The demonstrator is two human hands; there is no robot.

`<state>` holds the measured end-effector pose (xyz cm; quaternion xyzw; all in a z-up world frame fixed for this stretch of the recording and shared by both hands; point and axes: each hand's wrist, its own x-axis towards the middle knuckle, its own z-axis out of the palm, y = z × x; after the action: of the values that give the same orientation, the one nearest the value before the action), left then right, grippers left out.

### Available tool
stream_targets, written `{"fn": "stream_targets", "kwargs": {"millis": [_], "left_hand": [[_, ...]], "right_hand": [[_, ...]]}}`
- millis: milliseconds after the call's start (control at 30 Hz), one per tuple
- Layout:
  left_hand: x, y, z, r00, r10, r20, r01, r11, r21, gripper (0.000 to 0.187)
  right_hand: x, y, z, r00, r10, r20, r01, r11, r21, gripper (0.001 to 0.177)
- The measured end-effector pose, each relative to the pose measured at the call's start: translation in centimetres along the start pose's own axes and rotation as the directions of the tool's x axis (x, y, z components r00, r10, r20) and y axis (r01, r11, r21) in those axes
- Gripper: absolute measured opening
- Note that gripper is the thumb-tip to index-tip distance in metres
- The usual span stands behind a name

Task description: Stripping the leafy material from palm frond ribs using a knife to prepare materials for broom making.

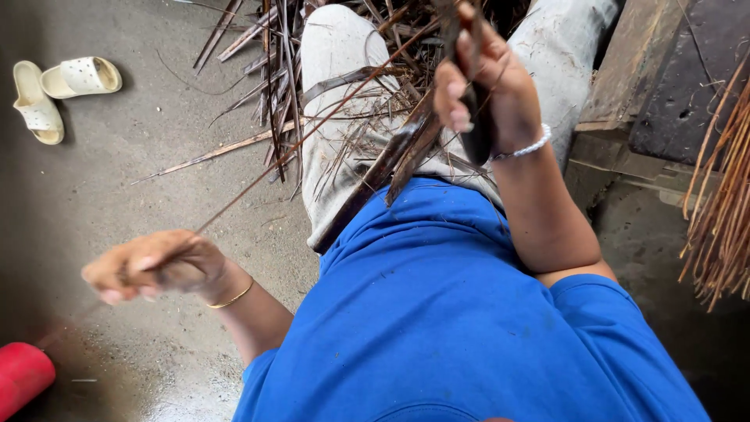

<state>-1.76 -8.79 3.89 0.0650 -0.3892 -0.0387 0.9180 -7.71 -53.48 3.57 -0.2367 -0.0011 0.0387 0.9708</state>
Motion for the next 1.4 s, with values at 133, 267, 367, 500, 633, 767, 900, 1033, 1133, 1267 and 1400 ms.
{"fn": "stream_targets", "kwargs": {"millis": [133, 267, 367, 500, 633, 767, 900, 1033, 1133, 1267, 1400], "left_hand": [[-4.1, 3.6, -4.5, 0.943, 0.126, -0.308, -0.134, 0.991, -0.005, 0.024], [-6.5, 5.7, -7.7, 0.869, 0.060, -0.492, -0.168, 0.970, -0.178, 0.033], [-4.0, 4.1, -7.2, 0.612, 0.258, -0.748, 0.242, 0.839, 0.487, 0.028], [1.4, -2.8, -0.9, 0.567, 0.048, -0.823, 0.812, -0.206, 0.547, 0.035], [2.9, -9.4, 1.9, 0.747, -0.462, -0.479, 0.270, -0.448, 0.852, 0.009], [5.6, -18.4, 4.5, 0.729, -0.653, -0.207, 0.068, -0.231, 0.971, 0.052], [2.6, -21.2, 2.7, 0.718, -0.653, -0.242, 0.068, -0.280, 0.958, 0.019], [2.5, -20.2, 3.8, 0.610, -0.642, -0.465, 0.522, -0.116, 0.845, 0.021], [2.6, -19.4, 3.9, 0.551, -0.669, -0.499, 0.720, 0.080, 0.689, 0.021], [5.5, -18.9, 6.4, 0.426, -0.772, -0.471, 0.884, 0.243, 0.400, 0.020], [3.5, -19.7, 4.8, 0.386, -0.797, -0.465, 0.920, 0.293, 0.261, 0.022]], "right_hand": [[-0.5, -1.7, -0.6, 0.989, -0.088, -0.117, 0.069, 0.986, -0.154, 0.027], [-1.6, -2.5, -2.1, 0.975, -0.161, -0.151, 0.136, 0.977, -0.165, 0.029], [-2.3, -3.5, -3.1, 0.963, -0.229, -0.145, 0.168, 0.925, -0.339, 0.034], [-3.2, -2.9, -2.5, 0.960, -0.252, -0.120, 0.181, 0.890, -0.419, 0.036], [-3.4, -0.5, 0.4, 0.992, -0.111, -0.055, 0.069, 0.865, -0.498, 0.049], [-2.3, 1.5, 4.6, 0.993, 0.110, -0.033, -0.107, 0.774, -0.624, 0.054], [-2.4, 2.3, 3.7, 1.000, 0.020, 0.011, -0.010, 0.810, -0.587, 0.051], [-3.1, 1.3, 3.0, 1.000, -0.002, 0.011, 0.007, 0.858, -0.513, 0.050], [-3.0, 2.0, 1.7, 1.000, 0.013, 0.025, 0.000, 0.884, -0.468, 0.050], [-2.6, 1.8, 3.4, 0.988, 0.127, 0.093, -0.075, 0.899, -0.432, 0.051], [-2.5, 2.0, 6.0, 0.981, 0.158, 0.110, -0.093, 0.890, -0.447, 0.046]]}}
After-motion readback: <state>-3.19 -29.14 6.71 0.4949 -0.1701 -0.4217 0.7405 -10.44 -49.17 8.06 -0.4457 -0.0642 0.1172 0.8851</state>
